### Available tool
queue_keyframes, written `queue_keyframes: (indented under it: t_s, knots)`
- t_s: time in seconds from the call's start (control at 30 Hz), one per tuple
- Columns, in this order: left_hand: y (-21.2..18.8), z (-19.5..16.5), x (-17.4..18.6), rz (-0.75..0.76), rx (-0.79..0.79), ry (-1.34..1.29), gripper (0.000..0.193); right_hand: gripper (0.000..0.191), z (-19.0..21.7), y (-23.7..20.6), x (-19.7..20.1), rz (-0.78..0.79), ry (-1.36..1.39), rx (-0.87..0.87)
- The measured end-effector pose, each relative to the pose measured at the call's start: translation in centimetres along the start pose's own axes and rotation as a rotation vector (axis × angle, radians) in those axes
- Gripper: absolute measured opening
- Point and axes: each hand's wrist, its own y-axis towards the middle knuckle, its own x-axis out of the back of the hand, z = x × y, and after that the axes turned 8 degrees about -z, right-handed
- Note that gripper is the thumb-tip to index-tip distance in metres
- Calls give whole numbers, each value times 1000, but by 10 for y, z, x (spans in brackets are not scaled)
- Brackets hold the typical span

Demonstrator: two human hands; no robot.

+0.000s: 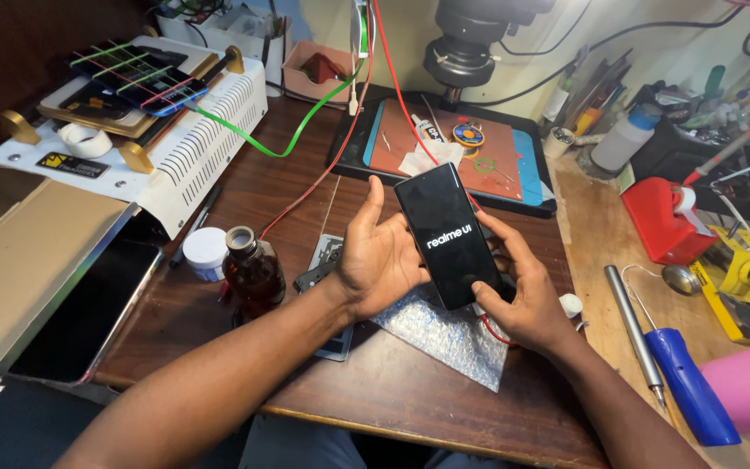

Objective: The person tests a smartphone that boots to its logo screen, then removes the back cover and mid-frame to expose the internals. They detach a small component, unscrew fasteners with a precision screwdriver, and pry at the battery with a metal pry tool to loosen it from the phone body.

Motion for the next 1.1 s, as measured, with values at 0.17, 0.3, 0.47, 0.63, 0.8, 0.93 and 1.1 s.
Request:
queue_keyframes:
  t_s: [0.17, 0.3, 0.47, 0.63, 0.8, 0.93, 1.1]
  knots:
    - [1, 2, 4, 15, -5, 9, 102, 79, -5, 0, -1, -10, 25, -29]
    - [1, 3, 4, 9, -1, 21, 102, 77, -7, -1, -2, -13, 22, -4]
    - [1, 3, 3, -4, 5, 26, 101, 77, -9, -2, -2, -21, 27, -58]
    - [0, 4, 3, 5, 4, 26, 102, 76, -9, -4, -2, -31, 17, -18]
    - [0, 5, 2, -1, 5, 19, 101, 74, -9, -5, -1, -37, 22, -33]
    - [0, 5, 3, 3, 5, 22, 102, 74, -10, -4, -2, -33, 31, -25]
    - [1, 5, 4, 1, 1, 15, 101, 73, -10, -3, -3, -39, 17, -18]
